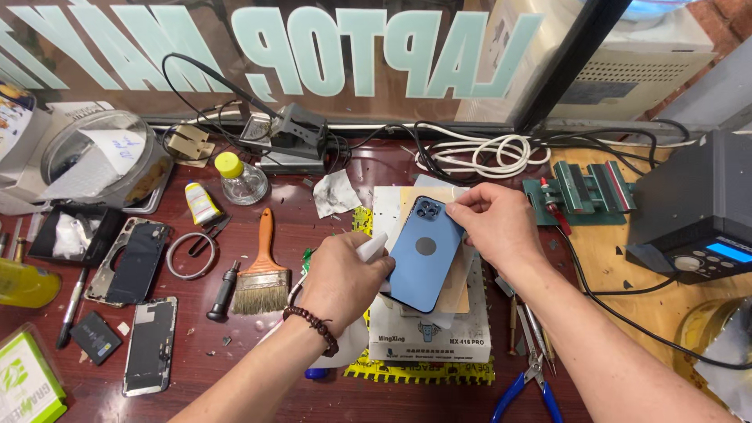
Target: The person applies adhesive tape to the back of a disassembled smartphone, wraps the phone body in a paper sleeve, retrieves a new blue back cover from a basket of sleeved covers, peels its protective film, presses the cover onto the phone, and wipes the assembled phone with a cloth.
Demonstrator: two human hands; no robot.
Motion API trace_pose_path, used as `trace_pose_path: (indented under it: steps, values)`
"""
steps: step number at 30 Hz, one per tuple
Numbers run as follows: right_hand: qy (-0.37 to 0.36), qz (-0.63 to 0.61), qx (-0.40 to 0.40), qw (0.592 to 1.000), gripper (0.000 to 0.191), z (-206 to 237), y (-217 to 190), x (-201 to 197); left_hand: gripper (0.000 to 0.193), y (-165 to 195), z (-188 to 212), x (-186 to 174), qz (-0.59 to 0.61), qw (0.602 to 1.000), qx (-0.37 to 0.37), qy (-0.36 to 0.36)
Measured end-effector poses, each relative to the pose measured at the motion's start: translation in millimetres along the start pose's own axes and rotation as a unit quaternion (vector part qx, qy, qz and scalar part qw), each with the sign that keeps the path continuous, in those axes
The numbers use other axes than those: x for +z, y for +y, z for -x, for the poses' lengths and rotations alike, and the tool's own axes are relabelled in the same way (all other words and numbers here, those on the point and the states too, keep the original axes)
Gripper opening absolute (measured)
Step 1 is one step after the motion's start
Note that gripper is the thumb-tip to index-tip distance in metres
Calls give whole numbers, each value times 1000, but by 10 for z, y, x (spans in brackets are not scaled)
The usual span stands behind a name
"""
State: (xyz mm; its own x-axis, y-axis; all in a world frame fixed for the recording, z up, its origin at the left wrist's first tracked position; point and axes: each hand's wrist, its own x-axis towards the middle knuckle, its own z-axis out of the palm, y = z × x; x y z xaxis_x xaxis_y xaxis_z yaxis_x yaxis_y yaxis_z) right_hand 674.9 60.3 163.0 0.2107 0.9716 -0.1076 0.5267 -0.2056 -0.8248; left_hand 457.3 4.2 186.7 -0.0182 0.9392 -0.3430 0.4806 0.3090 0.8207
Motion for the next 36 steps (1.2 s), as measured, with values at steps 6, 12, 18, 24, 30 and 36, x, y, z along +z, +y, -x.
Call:
trace_pose_path:
  steps: [6, 12, 18, 24, 30, 36]
  values:
    - [16, 101, -78, 992, 21, -70, 36, 53, 22, 143, 73, 0, -56, 998, -15, 10]
    - [16, 114, -70, 991, 23, -64, 14, 93, 20, 205, 91, -16, -81, 996, -26, 13]
    - [16, 129, -73, 989, 24, -15, -10, 90, 26, 214, 130, -7, -137, 990, -11, 28]
    - [32, 143, -82, 986, 27, 15, -24, 104, 28, 233, -83, -20, -135, 990, -2, 47]
    - [16, 163, -88, 983, 31, 10, 12, 72, 38, 178, -560, 34, -47, 999, -2, 7]
    - [-13, 145, -69, 987, 36, 5, 9, 10, 39, 49, -716, 113, -28, 999, 6, -23]
